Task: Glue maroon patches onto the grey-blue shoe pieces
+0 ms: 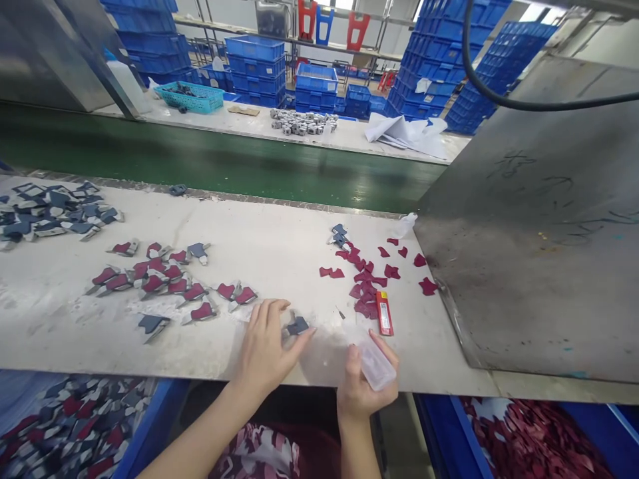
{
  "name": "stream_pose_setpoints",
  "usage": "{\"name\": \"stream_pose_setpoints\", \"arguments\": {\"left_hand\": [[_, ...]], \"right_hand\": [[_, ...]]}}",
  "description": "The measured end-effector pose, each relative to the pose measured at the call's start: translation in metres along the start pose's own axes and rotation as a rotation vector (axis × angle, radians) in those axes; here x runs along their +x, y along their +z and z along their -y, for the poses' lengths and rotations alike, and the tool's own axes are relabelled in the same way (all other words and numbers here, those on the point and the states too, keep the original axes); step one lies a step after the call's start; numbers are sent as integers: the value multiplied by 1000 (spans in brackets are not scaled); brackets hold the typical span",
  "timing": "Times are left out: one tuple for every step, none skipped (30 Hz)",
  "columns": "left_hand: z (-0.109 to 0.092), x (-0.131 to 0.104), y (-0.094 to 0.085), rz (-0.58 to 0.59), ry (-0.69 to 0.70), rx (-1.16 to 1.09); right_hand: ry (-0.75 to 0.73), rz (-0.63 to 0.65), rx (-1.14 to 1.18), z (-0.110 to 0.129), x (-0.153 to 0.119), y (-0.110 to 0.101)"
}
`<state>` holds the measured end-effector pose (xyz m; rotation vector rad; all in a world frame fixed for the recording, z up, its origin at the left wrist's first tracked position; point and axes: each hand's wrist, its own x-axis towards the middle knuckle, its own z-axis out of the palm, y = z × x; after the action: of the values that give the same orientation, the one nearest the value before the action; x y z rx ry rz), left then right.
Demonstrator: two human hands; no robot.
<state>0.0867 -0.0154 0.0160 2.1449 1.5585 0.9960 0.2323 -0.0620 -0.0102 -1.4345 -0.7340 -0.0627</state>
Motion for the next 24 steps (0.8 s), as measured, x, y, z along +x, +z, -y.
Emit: {"name": "stream_pose_setpoints", "arguments": {"left_hand": [[1, -4, 3, -5, -25, 22], [3, -6, 5, 5, -26, 50], [5, -7, 5, 19, -17, 71], [9, -7, 4, 38, 0, 78], [13, -6, 2, 57, 22, 75], [17, -5, -1, 74, 46, 61], [21, -4, -4, 86, 72, 39], [25, -2, -7, 93, 93, 13], [28, -1, -10, 97, 105, -9], [31, -1, -13, 98, 108, -22], [34, -1, -15, 98, 103, -26], [36, 0, -17, 99, 95, -25], [38, 0, -18, 103, 85, -22], [39, -1, -19, 105, 76, -21], [41, -1, -19, 108, 68, -26], [42, -1, -19, 113, 60, -37], [42, -1, -19, 121, 52, -52], [43, -1, -19, 131, 44, -68], [43, -1, -19, 141, 35, -83], [44, -1, -19, 149, 25, -96], [44, -1, -19, 155, 17, -106], [44, -1, -19, 157, 9, -114], [44, 0, -18, 156, 4, -119], [45, 0, -18, 154, 2, -124]], "right_hand": [[-6, 21, -19, 1, 1, -1], [-14, 44, -39, 1, 1, -1], [-21, 69, -54, 1, 0, -2], [-25, 92, -60, 1, 0, -2], [-25, 111, -57, 1, -2, -3], [-22, 125, -47, 1, -3, -2], [-21, 136, -28, 1, -5, -2], [-24, 154, -2, 3, -7, -1], [-31, 182, 29, 5, -9, 1], [-43, 218, 56, 7, -11, 3], [-56, 261, 73, 10, -12, 5], [-68, 308, 76, 13, -14, 7], [-73, 352, 68, 15, -15, 10], [-70, 388, 51, 18, -16, 12], [-59, 416, 31, 20, -16, 14], [-42, 437, 10, 21, -17, 15], [-22, 450, -10, 22, -17, 17], [-3, 459, -28, 22, -16, 18], [15, 466, -46, 23, -16, 19], [31, 474, -60, 23, -15, 20], [44, 483, -69, 24, -14, 21], [53, 494, -72, 25, -14, 21], [61, 503, -73, 26, -13, 22], [71, 507, -74, 28, -13, 23]]}}
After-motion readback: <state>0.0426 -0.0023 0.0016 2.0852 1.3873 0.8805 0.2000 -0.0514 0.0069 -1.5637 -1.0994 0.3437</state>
